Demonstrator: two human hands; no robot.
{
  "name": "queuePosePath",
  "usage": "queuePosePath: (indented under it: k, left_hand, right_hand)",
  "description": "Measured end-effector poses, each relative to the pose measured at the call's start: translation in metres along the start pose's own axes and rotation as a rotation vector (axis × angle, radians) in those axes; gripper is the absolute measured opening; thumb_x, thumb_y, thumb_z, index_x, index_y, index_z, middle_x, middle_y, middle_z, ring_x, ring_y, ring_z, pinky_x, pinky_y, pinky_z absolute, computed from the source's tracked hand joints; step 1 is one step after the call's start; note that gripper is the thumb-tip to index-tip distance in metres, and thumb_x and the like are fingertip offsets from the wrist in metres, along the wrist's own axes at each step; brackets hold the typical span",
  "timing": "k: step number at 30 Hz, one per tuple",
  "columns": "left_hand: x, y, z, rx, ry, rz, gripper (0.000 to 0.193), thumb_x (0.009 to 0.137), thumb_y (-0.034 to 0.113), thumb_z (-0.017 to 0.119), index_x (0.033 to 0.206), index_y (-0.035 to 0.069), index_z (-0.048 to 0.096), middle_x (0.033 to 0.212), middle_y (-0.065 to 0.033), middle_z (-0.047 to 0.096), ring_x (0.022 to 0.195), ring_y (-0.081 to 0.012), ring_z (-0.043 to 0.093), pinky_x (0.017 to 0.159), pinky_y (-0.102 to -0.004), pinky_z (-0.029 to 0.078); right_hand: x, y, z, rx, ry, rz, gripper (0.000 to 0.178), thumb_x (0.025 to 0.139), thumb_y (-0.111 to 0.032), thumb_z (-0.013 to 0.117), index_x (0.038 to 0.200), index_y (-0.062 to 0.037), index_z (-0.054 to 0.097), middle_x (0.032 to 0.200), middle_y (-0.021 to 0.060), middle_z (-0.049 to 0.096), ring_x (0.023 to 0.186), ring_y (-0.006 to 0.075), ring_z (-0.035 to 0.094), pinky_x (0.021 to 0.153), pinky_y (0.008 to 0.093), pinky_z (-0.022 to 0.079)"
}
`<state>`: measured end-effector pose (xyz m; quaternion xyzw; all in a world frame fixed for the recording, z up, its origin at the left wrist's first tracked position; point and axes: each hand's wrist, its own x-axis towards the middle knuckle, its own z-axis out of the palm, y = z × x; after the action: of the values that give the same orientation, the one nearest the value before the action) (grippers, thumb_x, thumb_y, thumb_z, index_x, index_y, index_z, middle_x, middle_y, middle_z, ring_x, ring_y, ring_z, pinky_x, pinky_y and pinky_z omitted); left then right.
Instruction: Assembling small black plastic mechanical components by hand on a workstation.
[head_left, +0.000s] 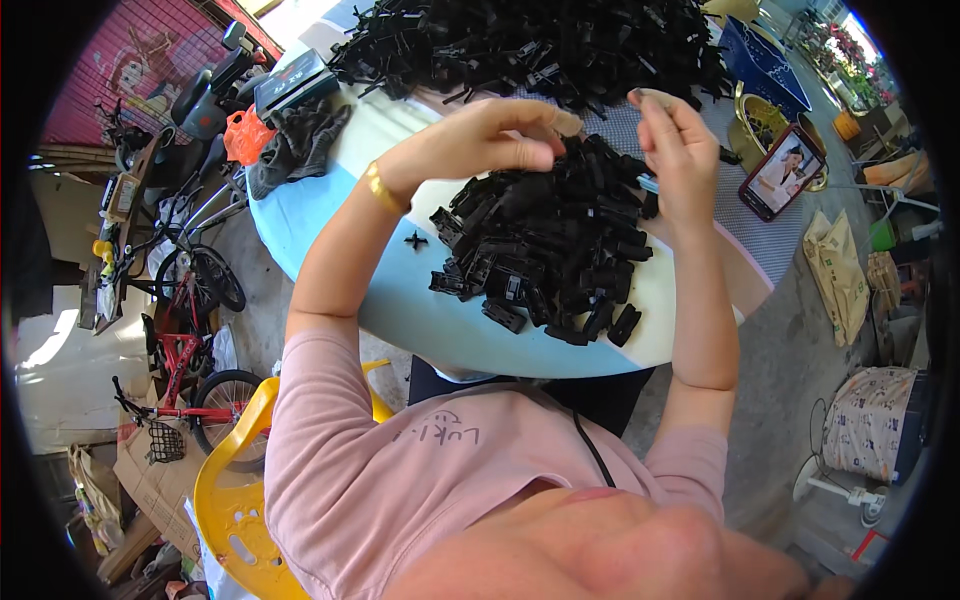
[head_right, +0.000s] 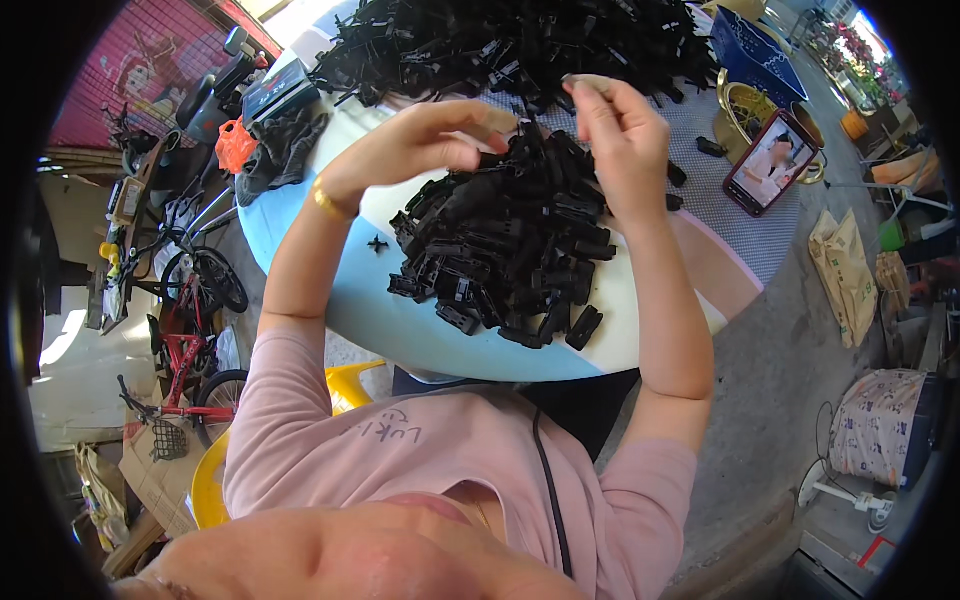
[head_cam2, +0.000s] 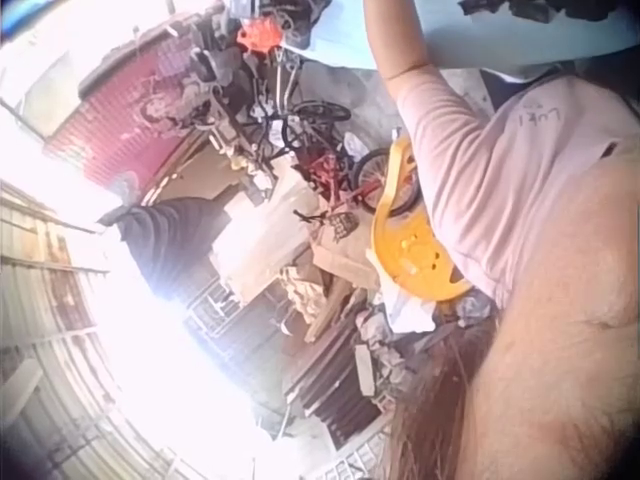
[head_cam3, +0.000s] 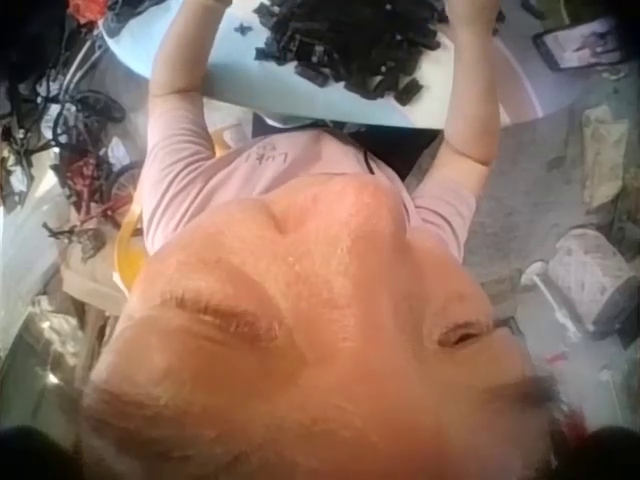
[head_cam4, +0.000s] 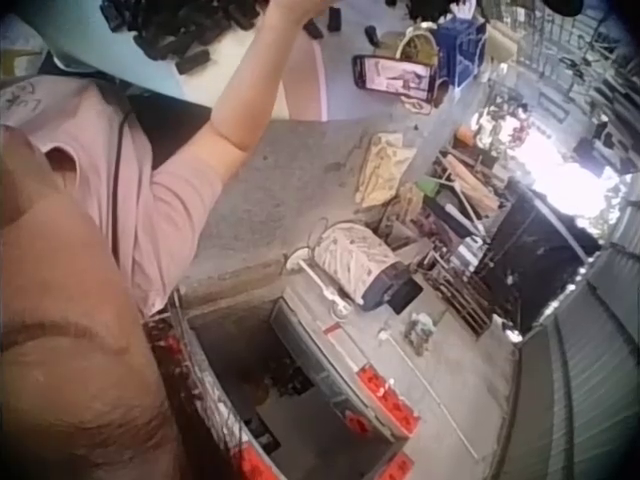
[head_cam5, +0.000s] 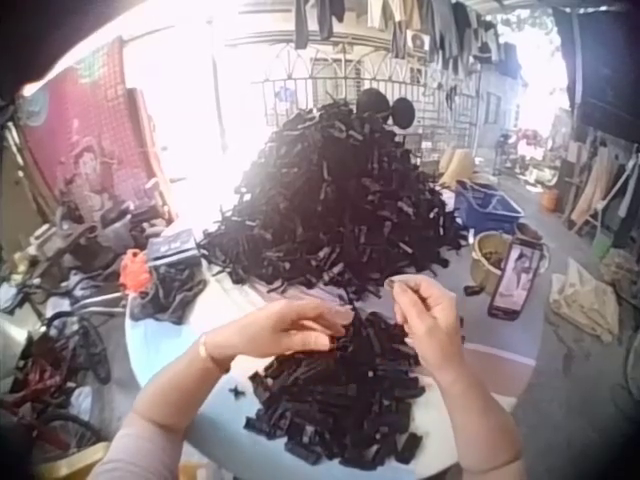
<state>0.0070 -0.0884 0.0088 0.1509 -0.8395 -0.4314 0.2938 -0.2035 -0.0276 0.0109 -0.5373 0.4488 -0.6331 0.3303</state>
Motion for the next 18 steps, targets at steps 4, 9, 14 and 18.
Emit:
queuePosePath:
  k: [4, 9, 14, 18]
  left_hand:
    - [0.015, -0.069, -0.002, 0.179, 0.14, -0.188, 0.04, 0.077, 0.014, 0.065, 0.114, 0.005, 0.055, 0.098, -0.0134, 0.063, 0.088, -0.0212, 0.062, 0.075, -0.0304, 0.049]
    - [0.016, -0.094, 0.008, 0.461, 0.258, -0.181, 0.032, 0.075, 0.009, 0.06, 0.106, 0.002, 0.057, 0.096, -0.0146, 0.064, 0.085, -0.024, 0.063, 0.075, -0.0296, 0.049]
    - [0.016, -0.069, 0.0, 0.147, 0.469, -0.053, 0.021, 0.081, 0.006, 0.053, 0.1, -0.003, 0.058, 0.093, -0.0076, 0.063, 0.078, -0.0131, 0.061, 0.071, -0.0244, 0.048]
    - [0.013, -0.019, 0.003, -0.218, 0.258, -0.249, 0.02, 0.084, 0.008, 0.054, 0.102, -0.001, 0.056, 0.09, -0.0051, 0.06, 0.081, -0.0111, 0.059, 0.076, -0.0246, 0.047]
  right_hand:
    - [-0.004, 0.013, 0.01, -0.23, -0.046, -0.158, 0.017, 0.086, -0.014, 0.057, 0.095, -0.0015, 0.063, 0.063, -0.005, 0.051, 0.054, 0.0002, 0.04, 0.048, 0.0153, 0.03]
    - [-0.006, 0.02, 0.009, -0.301, -0.126, -0.182, 0.016, 0.083, -0.012, 0.06, 0.094, -0.0006, 0.063, 0.07, -0.0011, 0.059, 0.061, 0.0036, 0.05, 0.057, 0.017, 0.042]
    - [-0.005, 0.02, 0.011, -0.448, -0.106, -0.267, 0.021, 0.078, -0.008, 0.065, 0.097, 0.0008, 0.061, 0.083, 0.0044, 0.065, 0.068, 0.0069, 0.057, 0.065, 0.0202, 0.047]
    - [-0.006, 0.016, 0.011, -0.475, -0.21, -0.305, 0.02, 0.077, -0.009, 0.066, 0.095, -0.0008, 0.062, 0.079, 0.0044, 0.063, 0.064, 0.0067, 0.056, 0.059, 0.0198, 0.046]
